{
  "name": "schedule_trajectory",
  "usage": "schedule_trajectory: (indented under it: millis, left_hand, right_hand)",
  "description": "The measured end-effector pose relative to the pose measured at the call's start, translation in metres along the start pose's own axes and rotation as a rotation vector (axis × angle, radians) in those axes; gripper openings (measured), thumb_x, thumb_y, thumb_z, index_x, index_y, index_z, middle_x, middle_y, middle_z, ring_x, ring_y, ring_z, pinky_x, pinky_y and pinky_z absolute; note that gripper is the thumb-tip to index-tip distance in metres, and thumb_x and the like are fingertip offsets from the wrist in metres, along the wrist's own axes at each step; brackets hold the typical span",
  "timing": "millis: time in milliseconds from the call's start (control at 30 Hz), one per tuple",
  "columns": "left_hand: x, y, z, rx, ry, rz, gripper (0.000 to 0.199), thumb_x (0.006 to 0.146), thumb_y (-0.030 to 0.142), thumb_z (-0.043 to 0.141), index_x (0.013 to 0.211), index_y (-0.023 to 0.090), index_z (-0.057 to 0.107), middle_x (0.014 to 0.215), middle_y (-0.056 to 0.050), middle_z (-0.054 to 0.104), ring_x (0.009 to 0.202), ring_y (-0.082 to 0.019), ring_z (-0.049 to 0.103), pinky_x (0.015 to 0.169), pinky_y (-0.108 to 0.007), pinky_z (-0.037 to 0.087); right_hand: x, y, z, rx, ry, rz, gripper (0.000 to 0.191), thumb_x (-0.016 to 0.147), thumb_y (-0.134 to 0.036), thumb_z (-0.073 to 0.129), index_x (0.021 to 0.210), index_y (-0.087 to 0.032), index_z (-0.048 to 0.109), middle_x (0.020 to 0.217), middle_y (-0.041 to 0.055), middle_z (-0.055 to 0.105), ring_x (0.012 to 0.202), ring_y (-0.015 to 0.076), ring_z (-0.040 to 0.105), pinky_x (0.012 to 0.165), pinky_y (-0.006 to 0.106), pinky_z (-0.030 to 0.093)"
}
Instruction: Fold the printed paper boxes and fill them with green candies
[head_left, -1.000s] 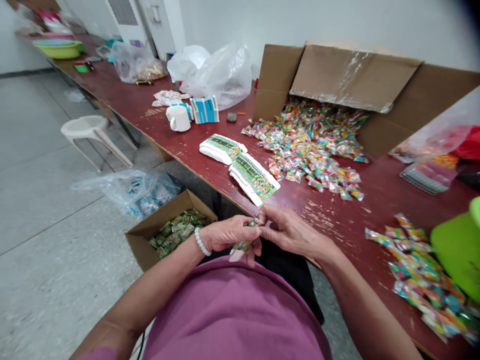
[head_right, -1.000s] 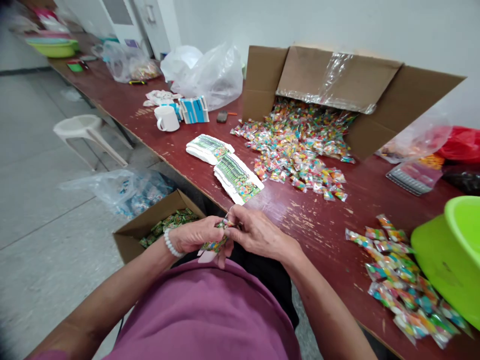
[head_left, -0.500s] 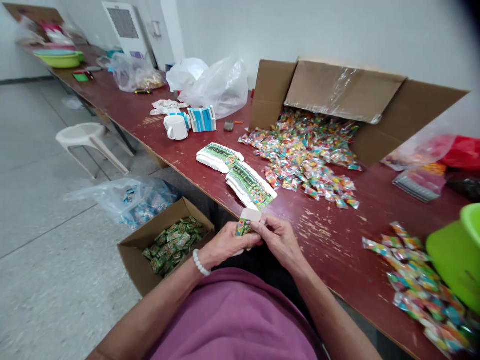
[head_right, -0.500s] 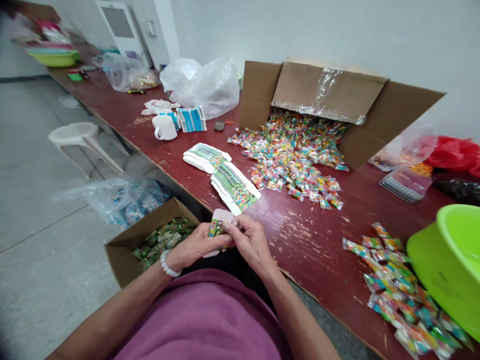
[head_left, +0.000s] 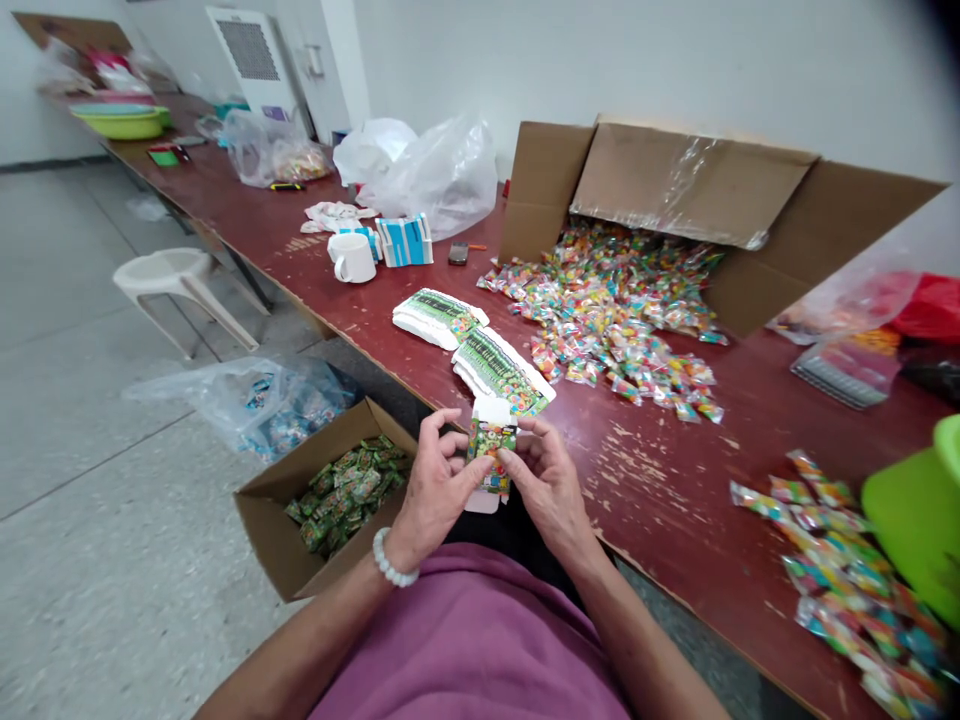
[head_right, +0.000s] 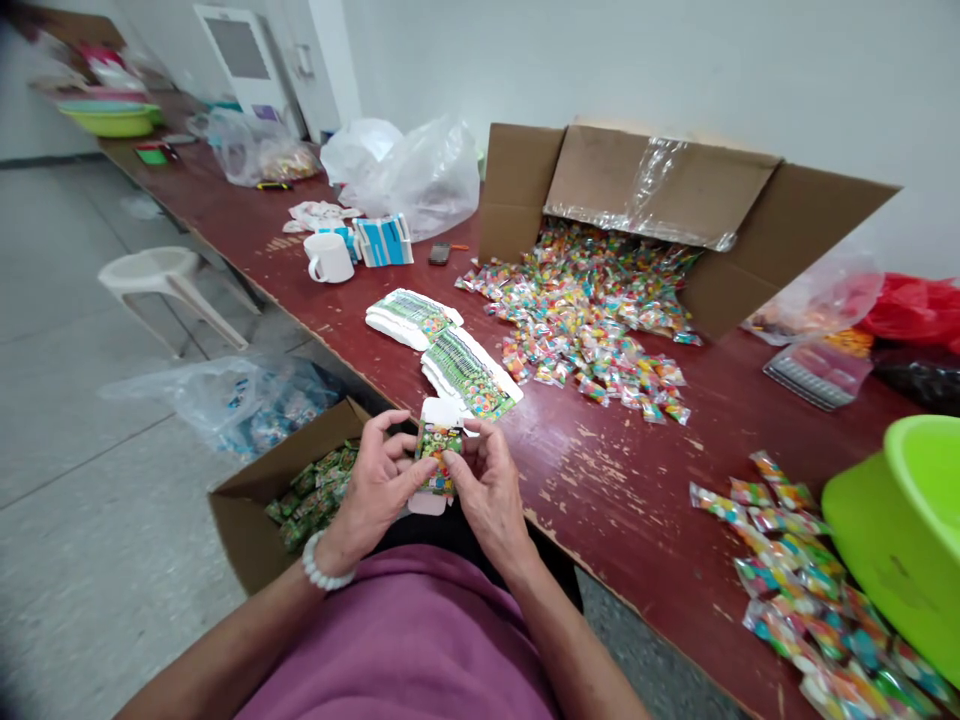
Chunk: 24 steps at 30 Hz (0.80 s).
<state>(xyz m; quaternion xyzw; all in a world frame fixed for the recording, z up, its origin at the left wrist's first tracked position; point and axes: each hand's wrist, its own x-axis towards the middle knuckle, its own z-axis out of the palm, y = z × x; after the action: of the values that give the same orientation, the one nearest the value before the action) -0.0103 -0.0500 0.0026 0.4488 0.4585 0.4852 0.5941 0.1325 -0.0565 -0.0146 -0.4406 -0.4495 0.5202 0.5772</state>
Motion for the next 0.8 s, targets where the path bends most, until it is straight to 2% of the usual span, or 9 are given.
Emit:
schedule_trajectory:
  millis: [100,233,333,433,500,633,700,800]
  left_hand:
    - [-0.002,-0.001,-0.001,0.114,0.003,0.058,0.065,0.082,0.033,0.074,0.138,0.026,0.042,0.098,-0.001,0.069,0.065,-0.01,0.064,0.062,-0.021,0.052]
    - [-0.002,-0.003,-0.005,0.123,-0.066,0.009,0.048,0.083,0.035,0.073,0.125,0.023,0.053,0.089,0.0,0.069,0.063,-0.011,0.062,0.055,-0.02,0.049]
    - [-0.002,-0.003,-0.007,0.014,-0.153,-0.084,0.038,0.086,0.039,0.07,0.116,0.022,0.055,0.088,-0.001,0.069,0.071,-0.016,0.066,0.059,-0.024,0.054]
    - [-0.002,-0.002,-0.006,0.003,-0.182,-0.127,0.031,0.088,0.04,0.068,0.11,0.021,0.058,0.084,0.0,0.067,0.071,-0.014,0.064,0.06,-0.024,0.054]
    - [-0.002,-0.001,-0.005,0.015,-0.185,-0.128,0.027,0.089,0.04,0.067,0.106,0.021,0.059,0.081,0.001,0.065,0.07,-0.013,0.061,0.058,-0.021,0.051]
    - [0.0,0.0,-0.006,0.073,-0.242,-0.036,0.023,0.089,0.037,0.068,0.102,0.019,0.063,0.091,-0.001,0.068,0.081,-0.012,0.062,0.071,-0.022,0.05]
    - [0.001,0.0,-0.007,0.112,-0.262,0.023,0.022,0.088,0.035,0.069,0.101,0.018,0.065,0.096,-0.002,0.069,0.087,-0.013,0.062,0.079,-0.024,0.049]
    - [0.001,-0.001,-0.008,0.051,-0.195,0.008,0.029,0.084,0.034,0.075,0.104,0.02,0.059,0.088,0.001,0.067,0.08,-0.012,0.062,0.074,-0.023,0.049]
  right_hand:
    - [-0.001,0.001,-0.002,-0.001,-0.052,-0.022,0.036,0.09,-0.031,0.067,0.124,-0.03,0.055,0.097,-0.0002,0.069,0.084,0.0142,0.064,0.075,0.027,0.052]
    - [-0.002,0.002,-0.009,-0.134,-0.066,-0.067,0.035,0.092,-0.032,0.065,0.127,-0.029,0.06,0.104,0.0017,0.07,0.089,0.0162,0.064,0.08,0.029,0.051]
    - [0.002,-0.003,-0.016,-0.211,-0.061,-0.057,0.021,0.091,-0.037,0.065,0.108,-0.026,0.07,0.093,0.0006,0.07,0.082,0.0156,0.062,0.076,0.028,0.049]
    - [0.01,-0.01,-0.023,-0.124,-0.077,0.051,0.019,0.084,-0.04,0.073,0.082,-0.021,0.073,0.078,-0.0008,0.068,0.072,0.0137,0.059,0.071,0.026,0.047]
    - [0.015,-0.013,-0.025,-0.005,-0.076,0.157,0.022,0.075,-0.04,0.081,0.076,-0.02,0.073,0.076,-0.0006,0.07,0.07,0.0131,0.06,0.07,0.026,0.048]
    - [0.018,-0.015,-0.028,0.144,-0.105,0.289,0.04,0.064,-0.036,0.09,0.098,-0.024,0.072,0.083,-0.001,0.073,0.072,0.014,0.064,0.07,0.027,0.049]
    - [0.016,-0.014,-0.03,0.074,-0.172,0.243,0.037,0.069,-0.037,0.087,0.101,-0.023,0.073,0.085,0.0006,0.073,0.075,0.0151,0.064,0.072,0.028,0.05]
    - [0.012,-0.01,-0.031,-0.118,-0.155,0.081,0.021,0.077,-0.04,0.081,0.083,-0.02,0.075,0.081,0.0028,0.073,0.075,0.0166,0.063,0.071,0.029,0.049]
